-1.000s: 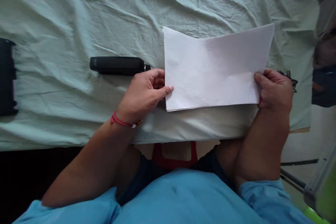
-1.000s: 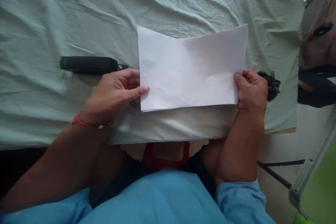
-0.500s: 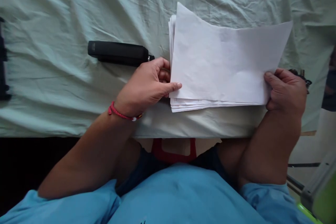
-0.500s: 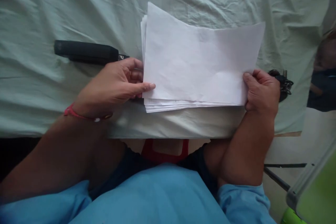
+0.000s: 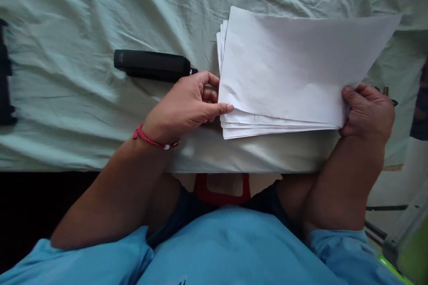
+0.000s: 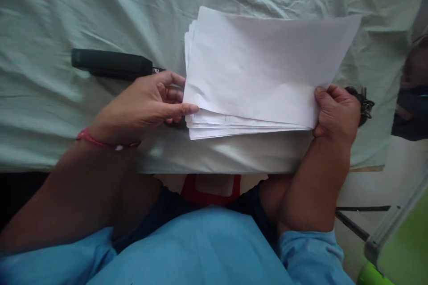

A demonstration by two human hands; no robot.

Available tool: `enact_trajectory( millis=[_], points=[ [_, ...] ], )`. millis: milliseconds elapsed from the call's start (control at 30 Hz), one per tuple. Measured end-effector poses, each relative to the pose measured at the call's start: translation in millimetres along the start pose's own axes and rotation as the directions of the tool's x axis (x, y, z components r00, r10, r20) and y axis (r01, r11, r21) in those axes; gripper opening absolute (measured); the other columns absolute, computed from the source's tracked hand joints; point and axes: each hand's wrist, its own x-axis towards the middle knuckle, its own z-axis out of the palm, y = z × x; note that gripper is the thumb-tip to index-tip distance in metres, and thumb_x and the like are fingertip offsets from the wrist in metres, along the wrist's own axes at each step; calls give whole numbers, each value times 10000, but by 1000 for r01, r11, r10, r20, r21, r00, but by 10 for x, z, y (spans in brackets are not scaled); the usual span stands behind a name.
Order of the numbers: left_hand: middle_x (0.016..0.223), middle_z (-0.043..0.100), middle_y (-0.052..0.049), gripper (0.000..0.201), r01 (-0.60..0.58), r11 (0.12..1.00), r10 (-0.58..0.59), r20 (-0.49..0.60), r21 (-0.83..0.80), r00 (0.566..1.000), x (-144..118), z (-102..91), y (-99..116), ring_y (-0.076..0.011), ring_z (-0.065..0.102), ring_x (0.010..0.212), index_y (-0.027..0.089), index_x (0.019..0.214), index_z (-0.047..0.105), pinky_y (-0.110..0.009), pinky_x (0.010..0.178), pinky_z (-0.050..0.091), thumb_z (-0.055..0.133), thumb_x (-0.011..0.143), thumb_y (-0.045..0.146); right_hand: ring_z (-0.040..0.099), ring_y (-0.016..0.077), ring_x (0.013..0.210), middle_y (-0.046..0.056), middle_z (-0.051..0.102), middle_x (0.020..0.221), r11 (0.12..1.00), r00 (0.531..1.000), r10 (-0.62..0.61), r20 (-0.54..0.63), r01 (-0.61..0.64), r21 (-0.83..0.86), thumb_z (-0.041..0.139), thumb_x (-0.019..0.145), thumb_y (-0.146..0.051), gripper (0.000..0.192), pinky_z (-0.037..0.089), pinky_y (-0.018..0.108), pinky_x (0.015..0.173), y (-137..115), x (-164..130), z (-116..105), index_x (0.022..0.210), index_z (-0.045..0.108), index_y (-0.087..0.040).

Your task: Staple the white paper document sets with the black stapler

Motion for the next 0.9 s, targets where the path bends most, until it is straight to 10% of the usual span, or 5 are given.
enact_trajectory(
  millis=[367, 667, 900],
  points=[
    [545, 569, 35, 211, -51, 965, 67, -53, 255, 996, -49, 22, 75, -107, 501, 504, 197, 749, 575, -233, 498, 340, 729, 884, 147, 587, 81, 642, 11, 700, 771, 999, 1000, -21, -4, 21, 31, 792, 610, -186, 176, 505, 221, 591, -6, 24, 12, 775, 749, -140],
    [558, 588, 38, 119, -60, 992, 61, -3, 107, 998, -17, -14, 14, -121, 534, 487, 210, 873, 602, -236, 481, 375, 702, 934, 227, 596, 83, 672, -7, 706, 786, 1000, 999, -12, -38, 13, 23, 800, 592, -195, 186, 548, 239, 620, -30, 17, 0, 772, 763, -167],
    [683, 664, 62, 512, -53, 998, 51, 82, 23, 995, -18, -22, -26, -135, 622, 563, 229, 1103, 586, -229, 524, 491, 866, 693, 104, 609, 99, 691, 8, 707, 814, 1000, 997, -29, -65, 29, -5, 805, 581, -225, 215, 578, 269, 650, 20, 87, -17, 783, 757, -171]
  ],
)
